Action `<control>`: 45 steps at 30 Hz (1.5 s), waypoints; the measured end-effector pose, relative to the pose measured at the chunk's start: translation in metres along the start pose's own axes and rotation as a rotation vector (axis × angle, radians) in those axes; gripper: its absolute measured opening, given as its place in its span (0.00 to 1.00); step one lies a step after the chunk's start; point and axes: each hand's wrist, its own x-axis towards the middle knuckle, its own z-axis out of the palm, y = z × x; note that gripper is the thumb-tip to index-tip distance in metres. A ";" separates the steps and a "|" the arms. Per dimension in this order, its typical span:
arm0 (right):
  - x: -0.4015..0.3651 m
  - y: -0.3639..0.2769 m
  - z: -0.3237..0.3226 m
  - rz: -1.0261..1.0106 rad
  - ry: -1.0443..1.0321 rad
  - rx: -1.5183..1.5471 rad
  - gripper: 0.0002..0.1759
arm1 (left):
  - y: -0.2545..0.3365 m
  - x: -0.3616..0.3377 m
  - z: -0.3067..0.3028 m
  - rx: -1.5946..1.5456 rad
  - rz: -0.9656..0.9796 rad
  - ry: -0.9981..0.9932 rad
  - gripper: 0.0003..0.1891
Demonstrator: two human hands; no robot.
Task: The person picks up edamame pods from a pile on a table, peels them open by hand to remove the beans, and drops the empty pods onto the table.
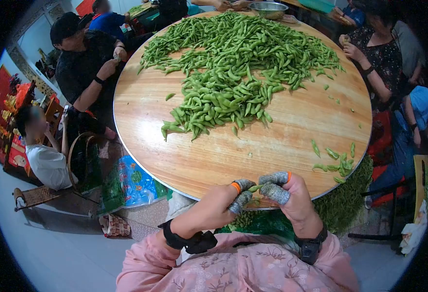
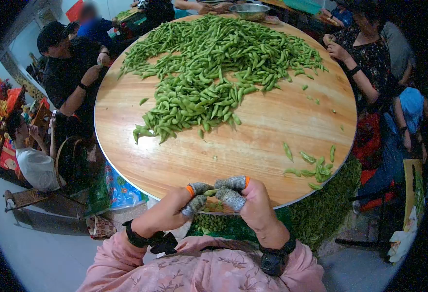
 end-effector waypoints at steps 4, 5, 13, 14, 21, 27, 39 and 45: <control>-0.001 -0.001 0.000 0.007 -0.017 -0.047 0.09 | -0.003 0.000 0.001 -0.385 0.004 -0.017 0.15; -0.002 -0.005 0.001 0.037 0.007 -0.020 0.09 | -0.005 0.000 0.003 -0.505 -0.044 0.000 0.15; -0.007 -0.012 -0.003 0.144 -0.101 0.026 0.06 | 0.001 -0.001 0.004 0.244 0.096 0.136 0.08; -0.007 -0.012 -0.003 0.158 -0.098 0.015 0.06 | -0.001 -0.001 0.005 0.272 0.165 0.188 0.08; -0.006 -0.012 0.000 0.207 -0.063 -0.060 0.05 | -0.005 -0.003 0.004 0.463 0.227 0.150 0.08; -0.001 -0.005 -0.002 0.172 -0.047 -0.143 0.04 | -0.007 -0.003 0.006 0.448 0.271 0.138 0.12; -0.001 0.002 -0.002 0.009 -0.120 -0.046 0.04 | -0.017 -0.005 0.018 -0.315 0.035 0.119 0.07; 0.000 -0.017 0.010 -0.002 -0.119 -0.179 0.05 | 0.002 -0.004 0.007 -0.255 -0.030 0.047 0.08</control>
